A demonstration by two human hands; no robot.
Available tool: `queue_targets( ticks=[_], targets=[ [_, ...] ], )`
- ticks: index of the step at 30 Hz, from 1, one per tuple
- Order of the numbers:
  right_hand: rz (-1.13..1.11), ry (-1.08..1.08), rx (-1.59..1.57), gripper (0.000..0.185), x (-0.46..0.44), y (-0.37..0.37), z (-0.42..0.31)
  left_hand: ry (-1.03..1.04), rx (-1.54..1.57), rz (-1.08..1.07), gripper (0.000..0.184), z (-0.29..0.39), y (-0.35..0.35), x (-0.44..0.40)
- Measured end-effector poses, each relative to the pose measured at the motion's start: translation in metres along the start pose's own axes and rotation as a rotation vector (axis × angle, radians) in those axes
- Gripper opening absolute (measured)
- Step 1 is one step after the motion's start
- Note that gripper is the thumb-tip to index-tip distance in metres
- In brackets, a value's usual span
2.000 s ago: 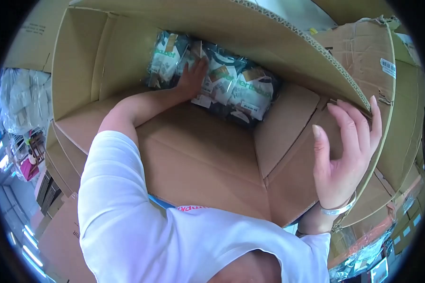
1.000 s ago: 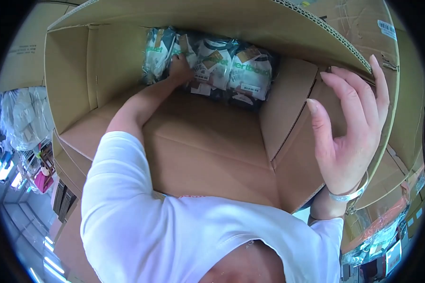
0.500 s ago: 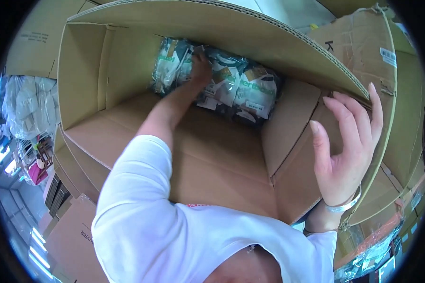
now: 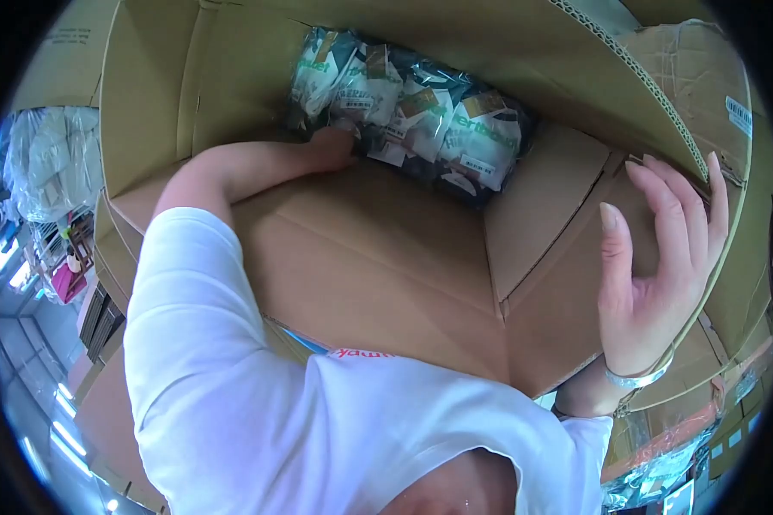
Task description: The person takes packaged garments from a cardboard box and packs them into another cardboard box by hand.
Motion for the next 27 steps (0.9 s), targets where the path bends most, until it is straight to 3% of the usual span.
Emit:
queue_targets(
  ticks=[4,6,7,9,11,13,16,18,19,21,23,24,26,27],
  targets=[
    [-0.002,0.012,0.005,0.026,0.001,0.0,-0.002,-0.132,0.029,0.041,0.03,0.004,0.075,-0.048],
    [0.021,0.008,0.01,0.026,-0.002,0.0,0.0,-0.324,-0.188,0.341,0.026,-0.01,0.118,-0.083],
    [0.021,0.003,0.005,0.026,0.0,0.0,0.0,-0.325,-0.184,0.342,0.026,-0.008,0.108,-0.082],
    [0.023,-0.003,-0.007,0.025,0.002,0.0,0.001,-0.153,-0.094,0.058,0.025,-0.002,0.08,-0.073],
    [0.037,0.001,-0.022,0.025,0.003,0.0,0.001,-0.076,-0.125,-0.053,0.026,0.001,0.062,-0.053],
    [0.048,0.008,-0.035,0.025,0.003,-0.001,0.003,0.01,-0.169,-0.142,0.028,0.001,0.058,-0.045],
    [0.051,0.022,-0.054,0.025,0.002,-0.004,0.002,0.111,-0.021,-0.013,0.031,-0.009,0.058,-0.045],
    [0.044,0.016,-0.052,0.026,0.0,-0.003,0.002,0.205,-0.025,-0.293,0.031,-0.007,0.066,-0.047],
    [0.052,0.022,-0.059,0.026,0.001,-0.003,0.003,0.2,-0.019,-0.295,0.031,-0.001,0.047,-0.038],
    [0.053,0.025,-0.069,0.026,0.002,-0.002,0.001,0.127,-0.117,-0.148,0.041,0.006,-0.033,-0.018],
    [0.049,0.018,-0.042,0.026,0.0,-0.002,0.0,-0.054,-0.005,0.353,0.052,-0.009,-0.074,-0.009],
    [0.053,0.012,-0.044,0.026,-0.001,-0.002,0.0,-0.06,-0.005,0.358,0.052,-0.02,-0.075,-0.013],
    [0.022,0.018,-0.017,0.026,-0.002,-0.001,-0.001,-0.531,0.04,0.365,0.078,-0.063,-0.069,-0.02],
    [0.021,0.006,-0.019,0.026,-0.002,-0.001,-0.003,-0.464,-0.023,0.237,0.085,-0.059,-0.053,-0.026]
  ],
)
Point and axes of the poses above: each hand's wrist, its own x-axis away from the middle knuckle, its own y-axis out of the palm, z = x × y, the point moved 5 cm from there along -x, towards the middle knuckle, and after that the axes turned 15 degrees about z, right-handed, at the moved point
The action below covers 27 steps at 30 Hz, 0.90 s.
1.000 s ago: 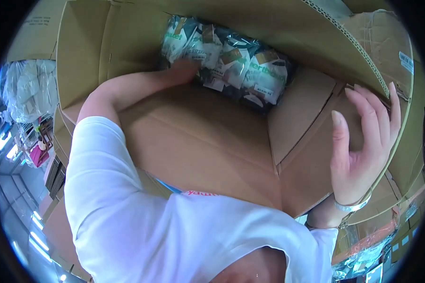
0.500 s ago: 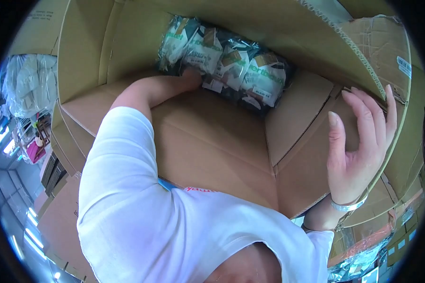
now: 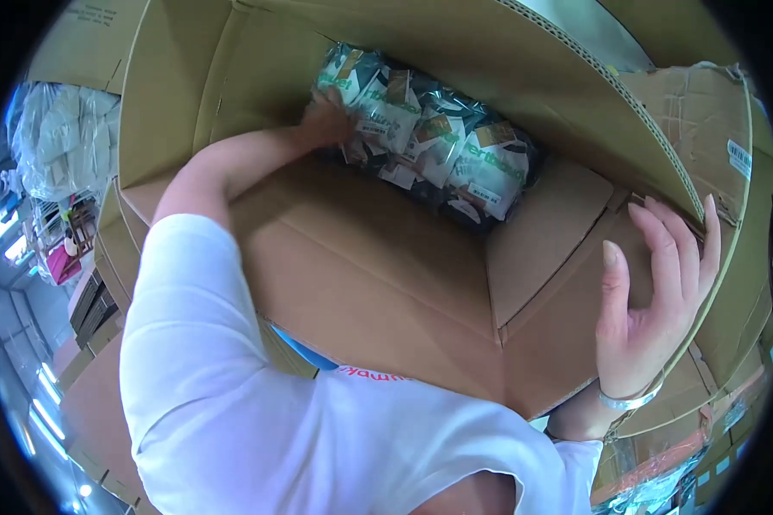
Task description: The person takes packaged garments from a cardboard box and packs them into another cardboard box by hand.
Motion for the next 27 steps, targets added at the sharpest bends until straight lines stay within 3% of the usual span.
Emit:
queue_targets(
  ticks=[1,4,7,10,12,16,19,22,24,25,27],
  targets=[
    [0.007,0.008,-0.006,0.028,-0.001,0.001,-0.001,0.086,-0.071,-0.105,0.091,0.005,0.016,0.0],
    [0.011,0.008,0.014,0.031,-0.005,0.003,-0.003,-0.259,0.158,0.006,0.106,0.037,0.082,-0.016],
    [0.0,0.006,0.018,0.031,-0.005,0.005,-0.003,-0.313,0.021,0.073,0.118,0.042,0.09,-0.011],
    [0.029,0.017,-0.009,0.029,-0.004,0.001,0.0,-0.291,0.191,-0.006,0.121,0.027,0.067,-0.026],
    [0.061,0.03,-0.068,0.027,0.002,-0.002,0.003,-0.275,0.207,-0.099,0.104,0.016,0.075,-0.042],
    [0.122,0.039,-0.112,0.021,0.007,-0.006,0.014,0.17,-0.033,-0.04,0.08,0.049,0.078,-0.044],
    [0.208,0.045,-0.16,0.017,0.003,-0.007,0.016,0.527,-0.184,-0.134,0.065,0.072,0.067,-0.04],
    [0.31,0.011,-0.195,0.014,0.003,-0.012,0.016,0.579,-0.099,-0.209,0.058,0.097,0.048,-0.033],
    [0.394,0.077,-0.247,0.012,0.012,-0.006,0.026,0.342,0.187,0.239,0.041,0.136,0.026,-0.026],
    [0.408,0.078,-0.237,0.012,0.013,-0.001,0.027,0.352,0.185,0.253,0.041,0.165,0.015,-0.012],
    [0.435,0.097,-0.237,0.008,0.011,-0.004,0.026,0.757,0.025,-0.225,0.045,0.238,0.006,0.05]
  ],
)
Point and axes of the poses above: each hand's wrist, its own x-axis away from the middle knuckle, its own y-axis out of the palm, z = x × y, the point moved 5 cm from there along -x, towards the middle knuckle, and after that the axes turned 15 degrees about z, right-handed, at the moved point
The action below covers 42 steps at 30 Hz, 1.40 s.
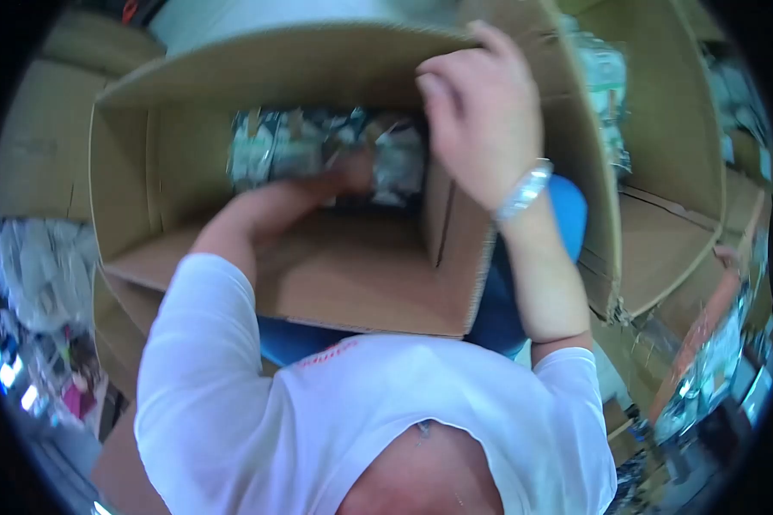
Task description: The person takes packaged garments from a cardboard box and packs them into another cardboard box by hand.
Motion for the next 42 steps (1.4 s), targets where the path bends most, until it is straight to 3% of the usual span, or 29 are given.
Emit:
queue_targets(
  ticks=[1,2,4,6,8,10,12,14,15,16,17,18,19,21,22,24,26,28,29,31,32,34,36,38,40,42],
  targets=[
    [-0.036,0.025,-0.003,0.007,-0.001,-0.001,-0.001,0.376,0.212,0.098,0.041,0.041,-0.021,0.017],
    [-0.065,0.046,0.005,0.005,-0.003,-0.001,-0.001,0.504,0.287,0.077,0.041,0.063,-0.006,0.017],
    [-0.068,0.13,-0.045,0.005,-0.001,-0.002,0.002,0.49,0.273,0.013,0.04,0.078,0.0,-0.014],
    [0.155,0.12,-0.064,0.007,0.007,-0.009,0.003,0.429,0.192,-0.031,0.04,0.079,-0.016,-0.036],
    [0.209,0.153,-0.17,0.01,0.012,-0.011,0.009,0.384,0.105,-0.021,0.039,0.076,-0.056,-0.032],
    [0.253,0.188,-0.269,0.012,0.023,-0.005,0.02,0.347,0.042,0.07,0.039,0.078,-0.114,0.001],
    [0.305,0.219,-0.399,0.015,0.024,-0.03,0.025,0.354,0.043,0.296,0.039,0.093,-0.18,0.052],
    [-0.42,0.318,-0.674,0.019,0.023,-0.071,0.018,0.432,0.106,0.621,0.039,0.123,-0.242,0.106],
    [-0.432,0.217,-0.617,0.022,0.012,-0.1,0.026,0.237,0.104,0.472,0.041,0.14,-0.265,0.133],
    [-0.573,0.323,-0.708,0.024,0.001,-0.131,0.041,0.038,0.102,0.315,0.044,0.15,-0.277,0.157],
    [-0.568,0.556,-0.733,0.024,-0.007,-0.156,0.066,0.063,0.162,0.42,0.044,0.156,-0.28,0.176],
    [-0.445,0.571,-0.729,0.029,-0.014,-0.157,0.115,0.085,0.223,0.535,0.044,0.16,-0.28,0.197],
    [-0.333,0.569,-0.438,0.031,-0.026,-0.177,0.152,0.049,0.316,0.572,0.044,0.17,-0.279,0.214],
    [0.002,0.286,0.197,0.026,-0.022,-0.179,0.266,-0.014,0.579,0.604,0.044,0.194,-0.268,0.234],
    [-0.104,0.291,0.374,0.029,-0.005,-0.166,0.326,-0.068,0.717,0.606,0.04,0.201,-0.259,0.237],
    [-0.527,0.581,0.597,0.042,0.053,-0.131,0.417,-0.127,0.733,0.715,0.035,0.22,-0.248,0.24],
    [-0.424,0.66,0.663,0.061,0.105,-0.103,0.453,-0.121,0.599,0.917,0.03,0.237,-0.242,0.244],
    [-0.539,0.729,0.702,0.085,0.114,-0.076,0.444,-0.125,0.581,0.957,0.029,0.241,-0.238,0.244],
    [-0.54,0.724,0.702,0.085,0.119,-0.06,0.443,-0.123,0.525,0.967,0.029,0.243,-0.241,0.246],
    [-0.302,0.595,0.901,0.088,0.133,-0.03,0.456,-0.12,0.47,0.972,0.029,0.247,-0.245,0.246],
    [-0.3,0.592,0.902,0.088,0.153,-0.002,0.486,-0.121,0.47,0.961,0.029,0.248,-0.246,0.242],
    [0.078,0.572,1.269,0.089,0.179,0.029,0.541,-0.127,0.466,0.959,0.029,0.247,-0.249,0.237],
    [-0.023,0.624,1.112,0.083,0.153,-0.006,0.542,-0.133,0.485,0.902,0.029,0.245,-0.249,0.233],
    [-0.22,0.835,0.567,0.072,0.154,-0.029,0.572,-0.116,0.471,0.952,0.028,0.243,-0.251,0.232],
    [-0.23,0.697,0.49,0.056,0.145,-0.065,0.589,-0.164,0.463,0.905,0.017,0.236,-0.243,0.235],
    [-0.129,0.765,0.444,0.051,0.137,-0.107,0.582,-0.168,0.48,0.899,0.016,0.232,-0.242,0.232]
  ],
)
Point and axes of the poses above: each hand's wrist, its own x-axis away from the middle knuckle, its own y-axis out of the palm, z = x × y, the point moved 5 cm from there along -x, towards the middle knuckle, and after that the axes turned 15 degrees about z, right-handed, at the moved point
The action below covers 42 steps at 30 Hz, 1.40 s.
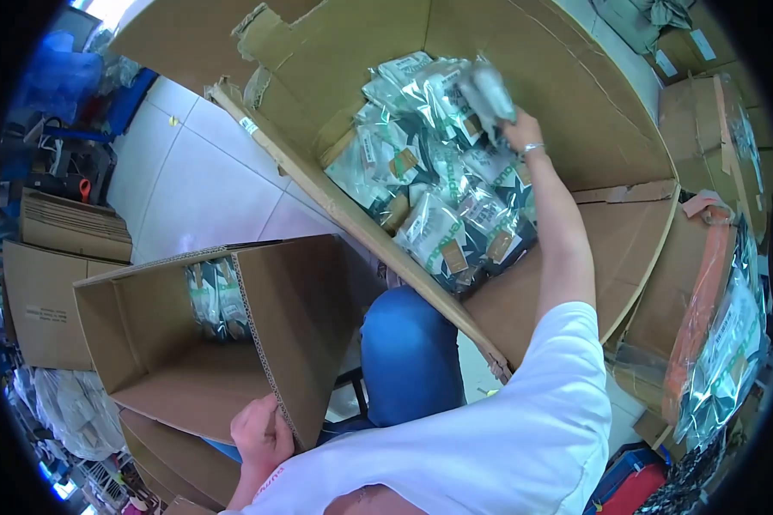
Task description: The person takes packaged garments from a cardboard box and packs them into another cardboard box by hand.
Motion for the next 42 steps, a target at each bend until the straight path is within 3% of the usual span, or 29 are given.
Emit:
queue_targets(
  ticks=[4,10,14,16,18,20,22,26,27,28,30,32,33,35,38,40,41,42],
  targets=[
    [0.111,0.129,-0.191,0.046,0.02,-0.025,0.02,0.017,-0.018,-0.055,0.015,-0.005,0.001,0.001],
    [0.142,0.074,-0.142,0.04,0.028,-0.044,-0.006,0.158,0.034,0.034,0.023,0.006,-0.005,-0.004],
    [0.113,0.006,-0.258,0.037,0.001,-0.09,-0.048,0.105,0.13,0.166,0.018,0.01,-0.016,-0.004],
    [0.109,0.005,-0.342,0.035,-0.008,-0.125,-0.072,0.201,0.186,0.216,0.02,0.012,-0.024,-0.004],
    [-0.077,0.095,-0.598,0.031,-0.007,-0.159,-0.109,0.28,0.196,0.308,0.022,0.014,-0.029,-0.006],
    [-0.091,0.033,-0.673,0.027,0.022,-0.216,-0.172,0.299,0.241,0.344,0.022,0.017,-0.032,-0.007],
    [-0.114,-0.052,-0.836,0.028,0.06,-0.265,-0.23,-0.185,0.746,0.178,0.035,0.017,-0.014,-0.011],
    [-0.1,-0.226,-0.79,0.026,0.154,-0.344,-0.327,0.228,0.965,0.203,0.066,0.069,-0.027,-0.041],
    [-0.058,-0.307,-0.731,0.025,0.188,-0.358,-0.352,0.119,1.184,0.162,0.069,0.078,-0.033,-0.043],
    [-0.029,-0.35,-0.89,0.022,0.22,-0.359,-0.368,0.007,1.4,0.116,0.073,0.083,-0.039,-0.044],
    [-0.097,-0.814,-0.661,0.02,0.287,-0.378,-0.41,-0.007,1.55,0.081,0.076,0.066,-0.025,-0.052],
    [-0.133,-1.009,-0.691,0.026,0.346,-0.364,-0.435,-0.482,1.838,0.095,0.061,0.019,0.013,-0.029],
    [-0.126,-1.037,-0.657,0.032,0.369,-0.352,-0.442,-0.352,1.499,0.174,0.056,-0.001,0.014,-0.02],
    [-0.197,-1.051,-0.659,0.032,0.391,-0.332,-0.456,-0.235,1.151,0.249,0.051,-0.022,0.0,-0.004],
    [-0.34,-1.089,-0.598,0.029,0.402,-0.313,-0.473,-0.415,2.208,0.157,0.052,-0.034,-0.013,0.024],
    [-0.754,-0.468,-0.877,0.026,0.393,-0.297,-0.477,-0.536,2.008,0.359,0.057,-0.035,-0.037,0.03],
    [-0.932,-0.266,-1.024,0.024,0.396,-0.308,-0.488,-0.493,1.97,0.404,0.056,-0.051,-0.03,0.031],
    [-0.894,-0.195,-1.062,0.022,0.388,-0.315,-0.489,-0.502,1.986,0.432,0.056,-0.073,-0.025,0.027]
  ],
)
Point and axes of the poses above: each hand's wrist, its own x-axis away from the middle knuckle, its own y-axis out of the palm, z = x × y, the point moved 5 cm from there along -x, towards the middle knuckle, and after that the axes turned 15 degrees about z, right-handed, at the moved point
